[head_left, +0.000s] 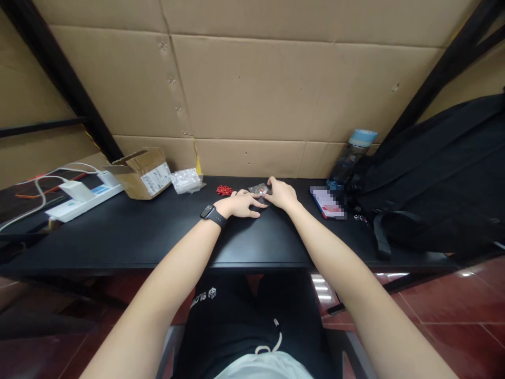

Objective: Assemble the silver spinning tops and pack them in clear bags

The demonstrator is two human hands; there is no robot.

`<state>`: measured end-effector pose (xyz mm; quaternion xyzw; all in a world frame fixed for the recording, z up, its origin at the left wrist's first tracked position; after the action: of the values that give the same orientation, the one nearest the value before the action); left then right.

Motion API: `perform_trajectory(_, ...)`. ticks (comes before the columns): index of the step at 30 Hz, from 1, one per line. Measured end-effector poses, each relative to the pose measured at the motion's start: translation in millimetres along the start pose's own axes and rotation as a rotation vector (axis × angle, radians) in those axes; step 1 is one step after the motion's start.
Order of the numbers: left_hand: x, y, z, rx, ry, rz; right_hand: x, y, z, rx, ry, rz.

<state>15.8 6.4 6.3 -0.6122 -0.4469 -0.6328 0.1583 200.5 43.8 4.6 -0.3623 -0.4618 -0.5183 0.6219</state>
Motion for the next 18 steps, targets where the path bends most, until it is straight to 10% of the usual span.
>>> perform_trajectory(12,3.2,-4,0,-0.007,0.016,0.027,-3,-10,3,-0.004,0.046,-0.082)
perform_trajectory(18,17.0,-8,-2,-0.133,0.309,-0.029,3,14,7,0.238,0.004,0.233)
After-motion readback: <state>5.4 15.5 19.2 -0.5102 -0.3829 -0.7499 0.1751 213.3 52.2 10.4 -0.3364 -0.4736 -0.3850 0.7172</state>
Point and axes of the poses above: each hand's wrist, its own z-axis towards the middle knuckle, its own x-axis out of the back of the hand, y = z × x, the point moved 3 cm from there along z, towards the middle knuckle, and after that the axes turned 11 degrees about -z, right-handed, at the moved point
